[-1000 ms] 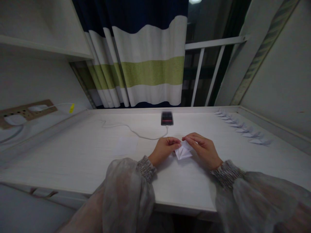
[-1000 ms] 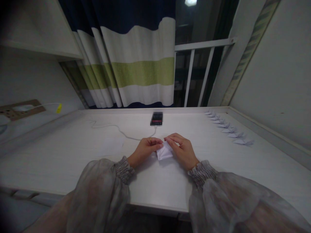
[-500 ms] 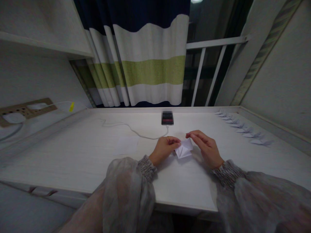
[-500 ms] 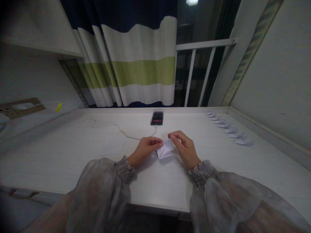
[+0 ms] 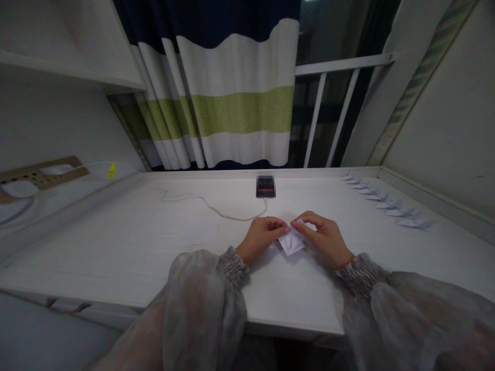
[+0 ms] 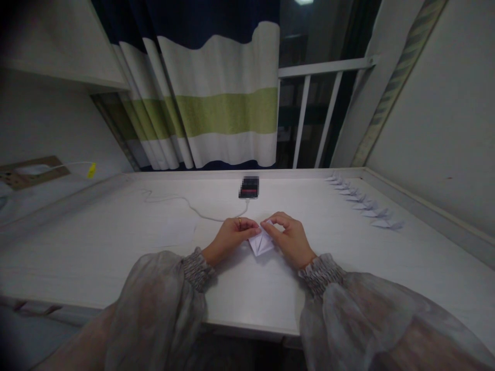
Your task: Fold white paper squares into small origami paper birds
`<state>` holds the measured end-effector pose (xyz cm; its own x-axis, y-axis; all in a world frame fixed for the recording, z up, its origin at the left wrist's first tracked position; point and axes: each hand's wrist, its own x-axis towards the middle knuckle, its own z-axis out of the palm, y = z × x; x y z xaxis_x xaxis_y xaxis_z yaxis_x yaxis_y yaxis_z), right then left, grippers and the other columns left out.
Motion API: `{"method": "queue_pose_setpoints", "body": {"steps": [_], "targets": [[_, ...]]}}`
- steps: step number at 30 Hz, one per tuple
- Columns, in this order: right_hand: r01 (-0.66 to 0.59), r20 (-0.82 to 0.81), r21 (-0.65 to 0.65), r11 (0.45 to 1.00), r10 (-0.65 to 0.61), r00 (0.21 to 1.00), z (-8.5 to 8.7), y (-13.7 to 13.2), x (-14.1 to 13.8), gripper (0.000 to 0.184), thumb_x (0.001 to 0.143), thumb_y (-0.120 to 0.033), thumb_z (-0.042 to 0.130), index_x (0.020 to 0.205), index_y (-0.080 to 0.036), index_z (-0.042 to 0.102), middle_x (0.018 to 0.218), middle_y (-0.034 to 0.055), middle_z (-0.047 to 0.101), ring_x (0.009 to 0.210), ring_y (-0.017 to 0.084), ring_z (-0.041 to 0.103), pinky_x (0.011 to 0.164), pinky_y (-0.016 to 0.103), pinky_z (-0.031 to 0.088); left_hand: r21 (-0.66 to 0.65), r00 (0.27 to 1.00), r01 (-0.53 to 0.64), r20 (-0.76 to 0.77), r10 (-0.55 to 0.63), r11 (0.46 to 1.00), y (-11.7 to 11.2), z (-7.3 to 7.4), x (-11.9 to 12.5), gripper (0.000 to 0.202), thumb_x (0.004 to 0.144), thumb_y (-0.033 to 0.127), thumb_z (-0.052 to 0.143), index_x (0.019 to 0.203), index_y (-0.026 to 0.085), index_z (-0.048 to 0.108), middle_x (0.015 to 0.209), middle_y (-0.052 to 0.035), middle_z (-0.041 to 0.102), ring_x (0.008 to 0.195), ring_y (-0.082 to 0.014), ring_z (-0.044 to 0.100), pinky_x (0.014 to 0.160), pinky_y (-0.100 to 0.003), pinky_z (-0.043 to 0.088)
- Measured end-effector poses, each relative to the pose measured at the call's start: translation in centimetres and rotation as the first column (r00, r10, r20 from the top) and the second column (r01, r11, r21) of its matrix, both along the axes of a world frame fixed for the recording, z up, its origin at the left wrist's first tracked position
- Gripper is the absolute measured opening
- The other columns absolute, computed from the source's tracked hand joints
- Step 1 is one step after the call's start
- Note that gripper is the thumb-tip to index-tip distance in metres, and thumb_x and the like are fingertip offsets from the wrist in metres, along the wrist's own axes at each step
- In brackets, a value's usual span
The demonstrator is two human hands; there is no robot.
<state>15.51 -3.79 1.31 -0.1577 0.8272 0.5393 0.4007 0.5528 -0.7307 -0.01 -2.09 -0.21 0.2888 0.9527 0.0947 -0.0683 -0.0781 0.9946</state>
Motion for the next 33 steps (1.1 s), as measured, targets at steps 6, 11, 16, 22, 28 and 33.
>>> {"method": "queue_pose_setpoints", "body": {"steps": [6,11,16,22,28,33], "targets": [[-0.001,-0.036,0.006,1.0,0.001,0.999,0.06,-0.11,0.0,0.023,0.075,-0.036,0.054,0.062,-0.019,0.062,0.065,0.002,0.059,0.065,0.015,0.054,0.063,0.028,0.042,0.03,1.0,0.02,-0.019,-0.019,0.999,-0.08,0.19,0.04,0.024,0.055,0.03,0.07,0.066,0.01,0.064,0.06,-0.0013,0.06,0.054,-0.0073,0.05,0.056,-0.021,0.039],[-0.004,-0.033,0.007,1.0,0.004,0.999,0.23,-0.18,0.02,0.029,0.079,-0.038,0.047,0.066,-0.019,0.064,0.068,0.0035,0.06,0.067,0.015,0.054,0.063,0.028,0.042,0.005,1.0,0.021,-0.001,-0.021,1.0,-0.19,0.37,0.16,0.023,0.054,0.028,0.07,0.066,0.01,0.064,0.061,-0.0017,0.06,0.055,-0.0075,0.05,0.055,-0.021,0.039],[-0.024,-0.01,-0.026,0.999,0.024,1.0,0.11,-0.01,-0.03,0.027,0.08,-0.038,0.046,0.073,-0.018,0.063,0.075,0.0034,0.06,0.071,0.015,0.054,0.065,0.026,0.042,0.014,0.999,-0.009,0.033,0.009,1.0,0.04,0.0,0.09,0.02,0.056,0.026,0.069,0.065,0.01,0.062,0.06,-0.0008,0.06,0.054,-0.007,0.05,0.055,-0.021,0.038],[-0.042,0.108,-0.014,0.999,0.043,0.993,-0.38,0.28,-0.07,0.021,0.077,-0.033,0.051,0.065,-0.017,0.056,0.066,0.0004,0.052,0.065,0.013,0.051,0.062,0.025,0.04,0.067,0.998,-0.051,0.035,0.049,0.996,0.28,-0.28,0.05,0.02,0.057,0.026,0.068,0.067,0.01,0.059,0.059,0.0004,0.057,0.053,-0.0066,0.05,0.054,-0.02,0.038],[-0.025,0.065,-0.006,1.0,0.026,0.998,-0.26,0.16,-0.07,0.019,0.077,-0.029,0.05,0.064,-0.017,0.055,0.065,0.0004,0.051,0.065,0.013,0.049,0.06,0.025,0.039,0.039,0.998,-0.01,0.062,0.007,0.999,0.08,-0.1,0.08,0.026,0.054,0.023,0.071,0.072,0.01,0.057,0.064,-0.0001,0.058,0.055,-0.0066,0.052,0.057,-0.021,0.04],[-0.012,0.061,-0.006,1.0,0.012,0.998,-0.21,0.11,-0.13,0.017,0.076,-0.027,0.05,0.064,-0.016,0.056,0.065,0.0002,0.051,0.064,0.013,0.049,0.061,0.025,0.038,0.024,1.0,-0.005,0.03,0.005,1.0,-0.25,0.43,0.11,0.036,0.049,0.018,0.074,0.078,0.011,0.053,0.062,0.003,0.055,0.051,-0.0046,0.051,0.051,-0.018,0.038]]}}
